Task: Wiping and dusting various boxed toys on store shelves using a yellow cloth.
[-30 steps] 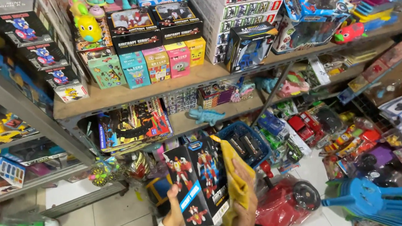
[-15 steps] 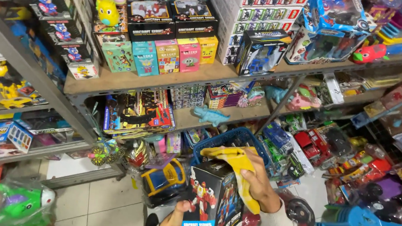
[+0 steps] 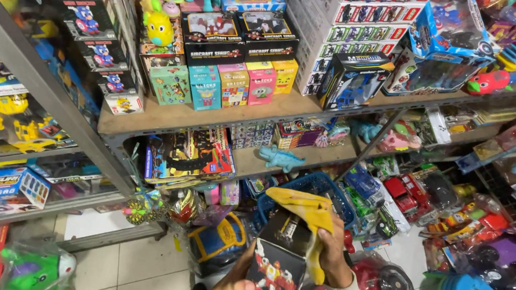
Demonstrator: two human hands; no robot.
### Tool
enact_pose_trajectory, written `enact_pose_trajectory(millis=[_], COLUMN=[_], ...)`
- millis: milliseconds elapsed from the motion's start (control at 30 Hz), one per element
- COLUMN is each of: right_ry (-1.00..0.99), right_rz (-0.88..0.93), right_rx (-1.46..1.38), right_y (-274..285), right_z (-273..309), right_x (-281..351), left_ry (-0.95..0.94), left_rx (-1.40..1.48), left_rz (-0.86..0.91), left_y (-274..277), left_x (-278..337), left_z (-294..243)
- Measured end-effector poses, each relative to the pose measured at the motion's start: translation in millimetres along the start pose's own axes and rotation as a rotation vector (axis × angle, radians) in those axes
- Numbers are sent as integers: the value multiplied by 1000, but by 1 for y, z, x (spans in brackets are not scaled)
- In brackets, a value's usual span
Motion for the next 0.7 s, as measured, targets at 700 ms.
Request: enact_pose_trajectory(millis=[700], right_ry=[-1170], right_rz=[-1162], right_rx=[-810], right_y=[-128], right_z=[-62], right_x=[126], left_ry=[254], left_rx=[-95], left_rz=[-440], left_y=[177], left_x=[43], left_z=[-40])
Point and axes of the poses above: each hand's wrist, its own x-axis away from the middle knuckle, its own y-axis out of the back of the hand, z = x × y, the point moved 4 cm from there along -x, towards the middle knuckle, and after that the axes turned 5 degrees about y, right-handed, at the moved point
